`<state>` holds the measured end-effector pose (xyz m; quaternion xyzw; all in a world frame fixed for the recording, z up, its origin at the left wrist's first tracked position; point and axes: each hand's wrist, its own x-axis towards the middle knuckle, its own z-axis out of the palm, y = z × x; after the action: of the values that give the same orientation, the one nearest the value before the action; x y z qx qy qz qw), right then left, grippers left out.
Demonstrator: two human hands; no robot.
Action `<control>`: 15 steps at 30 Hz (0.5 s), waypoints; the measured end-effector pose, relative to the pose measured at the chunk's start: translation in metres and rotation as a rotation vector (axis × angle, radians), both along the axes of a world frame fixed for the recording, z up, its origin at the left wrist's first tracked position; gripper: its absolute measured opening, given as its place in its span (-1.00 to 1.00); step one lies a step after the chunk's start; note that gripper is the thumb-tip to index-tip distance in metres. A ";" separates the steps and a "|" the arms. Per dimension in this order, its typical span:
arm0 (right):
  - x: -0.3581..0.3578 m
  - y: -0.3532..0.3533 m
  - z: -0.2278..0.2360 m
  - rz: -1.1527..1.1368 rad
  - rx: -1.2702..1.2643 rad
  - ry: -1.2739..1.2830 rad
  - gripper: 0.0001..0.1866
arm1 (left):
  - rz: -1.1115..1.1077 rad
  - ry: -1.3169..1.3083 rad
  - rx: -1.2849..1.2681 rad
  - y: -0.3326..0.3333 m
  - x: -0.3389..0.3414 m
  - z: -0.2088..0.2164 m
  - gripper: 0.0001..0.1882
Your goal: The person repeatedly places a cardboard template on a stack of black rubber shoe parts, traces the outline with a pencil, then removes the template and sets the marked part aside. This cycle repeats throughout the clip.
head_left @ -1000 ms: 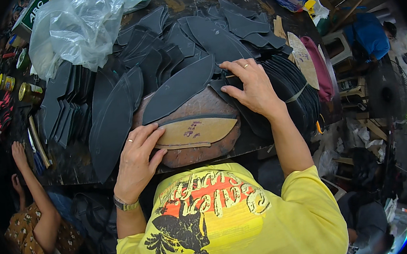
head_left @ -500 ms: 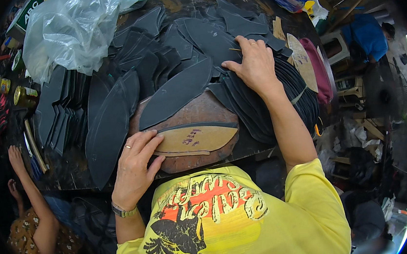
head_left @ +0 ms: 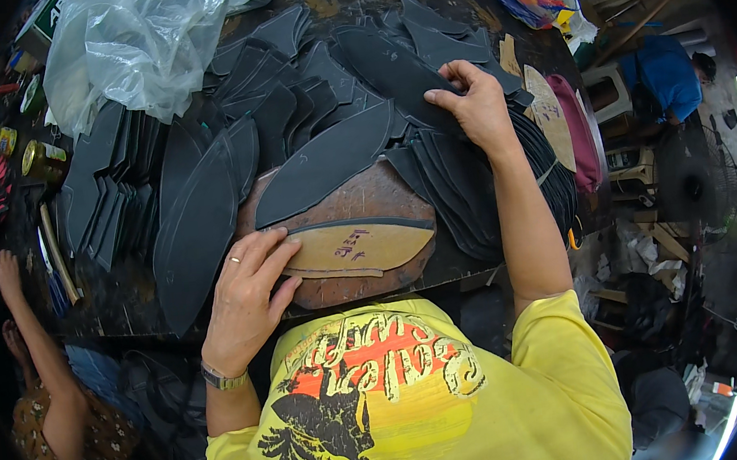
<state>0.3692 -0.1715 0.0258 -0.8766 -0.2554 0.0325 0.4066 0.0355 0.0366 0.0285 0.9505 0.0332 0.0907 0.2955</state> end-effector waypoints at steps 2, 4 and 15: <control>0.004 0.000 0.001 -0.019 0.059 0.024 -0.68 | -0.003 0.015 0.015 0.000 0.000 0.003 -0.47; 0.002 -0.001 0.008 -0.043 0.244 -0.005 -0.73 | -0.002 0.016 -0.023 0.000 -0.002 0.007 -0.46; -0.142 0.017 0.039 0.494 0.792 1.048 -0.73 | -0.036 -0.459 -1.722 -0.052 0.049 -0.003 -0.03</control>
<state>0.2271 -0.1548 0.0652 -0.4479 -0.2099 0.4468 0.7455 0.0843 -0.0159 0.0258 0.3575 0.0148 0.2176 0.9081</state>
